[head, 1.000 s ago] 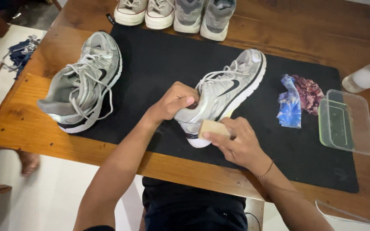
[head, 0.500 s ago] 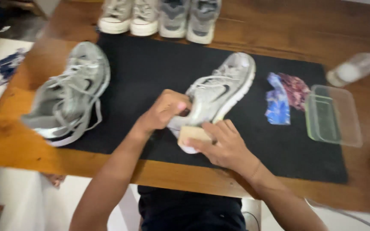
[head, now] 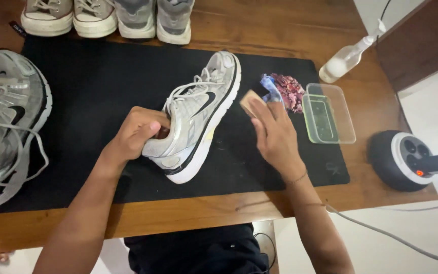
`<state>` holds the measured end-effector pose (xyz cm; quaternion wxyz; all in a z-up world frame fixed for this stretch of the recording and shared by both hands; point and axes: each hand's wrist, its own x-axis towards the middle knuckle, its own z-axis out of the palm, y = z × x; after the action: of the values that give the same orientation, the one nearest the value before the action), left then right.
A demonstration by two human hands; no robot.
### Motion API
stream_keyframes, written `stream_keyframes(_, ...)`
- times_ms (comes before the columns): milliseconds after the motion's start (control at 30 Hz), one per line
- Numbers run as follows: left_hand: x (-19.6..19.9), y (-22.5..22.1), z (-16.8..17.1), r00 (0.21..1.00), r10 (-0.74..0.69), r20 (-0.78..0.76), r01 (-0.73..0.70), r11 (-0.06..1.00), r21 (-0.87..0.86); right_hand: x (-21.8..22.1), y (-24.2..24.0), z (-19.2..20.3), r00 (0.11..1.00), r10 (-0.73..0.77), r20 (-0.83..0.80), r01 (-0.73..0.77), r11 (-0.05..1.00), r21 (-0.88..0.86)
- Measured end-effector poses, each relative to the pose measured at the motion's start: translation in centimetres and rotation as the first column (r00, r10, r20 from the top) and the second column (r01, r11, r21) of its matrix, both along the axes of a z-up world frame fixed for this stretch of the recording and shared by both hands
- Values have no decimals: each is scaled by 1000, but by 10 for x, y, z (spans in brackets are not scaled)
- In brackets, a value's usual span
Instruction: Final wiping and polishing of a sneaker's midsole using a cleaning block and a cloth on a workbench.
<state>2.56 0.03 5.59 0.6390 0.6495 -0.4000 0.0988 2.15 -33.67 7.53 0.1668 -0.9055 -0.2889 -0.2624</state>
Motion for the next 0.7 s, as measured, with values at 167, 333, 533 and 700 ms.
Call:
stream_keyframes(167,-2,-3,12,999,-8,39,9,999,-43,4,-11,-31,982,-169,-85,137,945,-296)
stream_keyframes(333,9,5,-20,1000,-11,10,12,998,-60,52,-44,-23,967,-147,-208,95,967,-237)
stream_keyframes(533,-3,0,8,1000,-25,-11,25,998,-52,108,-65,-17,846,-375,-380,304,924,-233)
stream_keyframes(700,1,1,2,1000,-28,-3,28,999,-41,116,-63,-40,981,-131,-143,117,988,-105)
